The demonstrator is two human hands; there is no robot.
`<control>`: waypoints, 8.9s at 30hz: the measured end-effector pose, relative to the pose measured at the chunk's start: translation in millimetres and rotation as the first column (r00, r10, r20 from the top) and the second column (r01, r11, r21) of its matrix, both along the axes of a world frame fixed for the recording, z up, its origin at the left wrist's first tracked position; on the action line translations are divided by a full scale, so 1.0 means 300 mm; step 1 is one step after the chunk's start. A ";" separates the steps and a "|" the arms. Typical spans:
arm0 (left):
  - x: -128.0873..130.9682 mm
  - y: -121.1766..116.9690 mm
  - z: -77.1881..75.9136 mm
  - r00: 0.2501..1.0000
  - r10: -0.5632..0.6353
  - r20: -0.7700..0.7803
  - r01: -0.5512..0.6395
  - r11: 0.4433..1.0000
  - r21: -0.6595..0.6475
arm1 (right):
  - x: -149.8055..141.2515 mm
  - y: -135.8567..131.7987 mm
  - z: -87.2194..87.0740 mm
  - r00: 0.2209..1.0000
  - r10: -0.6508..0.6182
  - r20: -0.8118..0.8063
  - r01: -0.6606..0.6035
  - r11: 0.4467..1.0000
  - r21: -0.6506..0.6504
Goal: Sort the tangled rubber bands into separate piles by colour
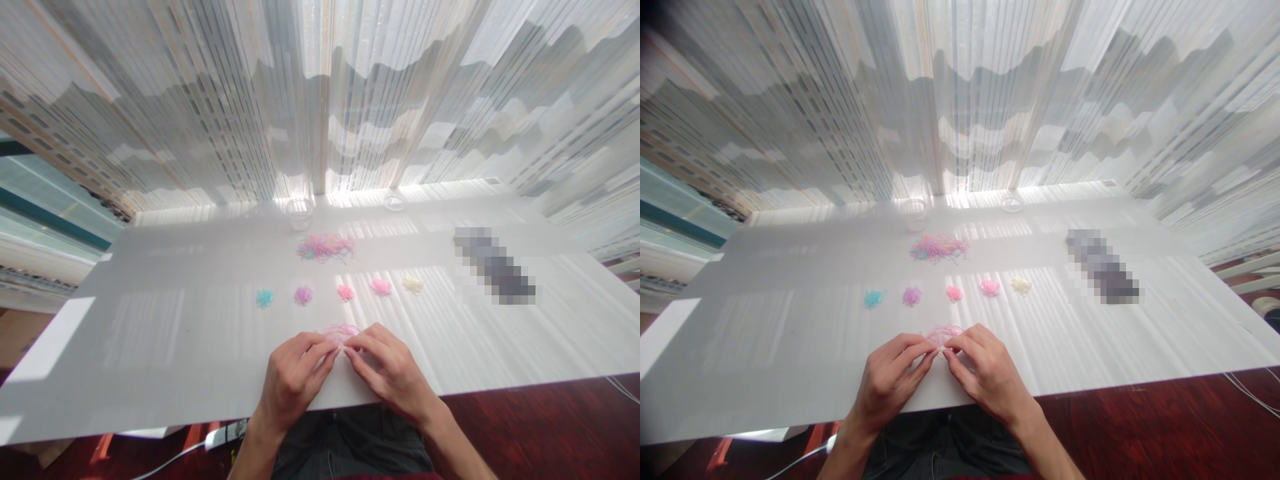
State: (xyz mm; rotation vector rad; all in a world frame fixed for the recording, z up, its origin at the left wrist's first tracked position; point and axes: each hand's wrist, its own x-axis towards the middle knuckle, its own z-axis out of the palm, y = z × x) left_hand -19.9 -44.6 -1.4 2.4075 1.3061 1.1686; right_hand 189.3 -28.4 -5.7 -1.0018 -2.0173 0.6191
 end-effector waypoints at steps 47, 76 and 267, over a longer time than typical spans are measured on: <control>0.003 0.003 0.004 0.996 0.011 0.093 -0.010 1.000 -0.003 | -0.002 -0.001 0.003 0.998 -0.047 -0.045 0.048 0.998 0.039; -0.002 0.009 -0.001 0.995 -0.060 0.082 0.066 0.995 -0.077 | 0.003 0.003 0.015 0.999 0.035 -0.040 -0.035 0.999 -0.008; 0.018 0.021 -0.024 0.969 -0.044 0.242 0.096 0.974 -0.204 | 0.007 0.046 0.032 0.991 0.036 -0.130 -0.052 0.991 -0.126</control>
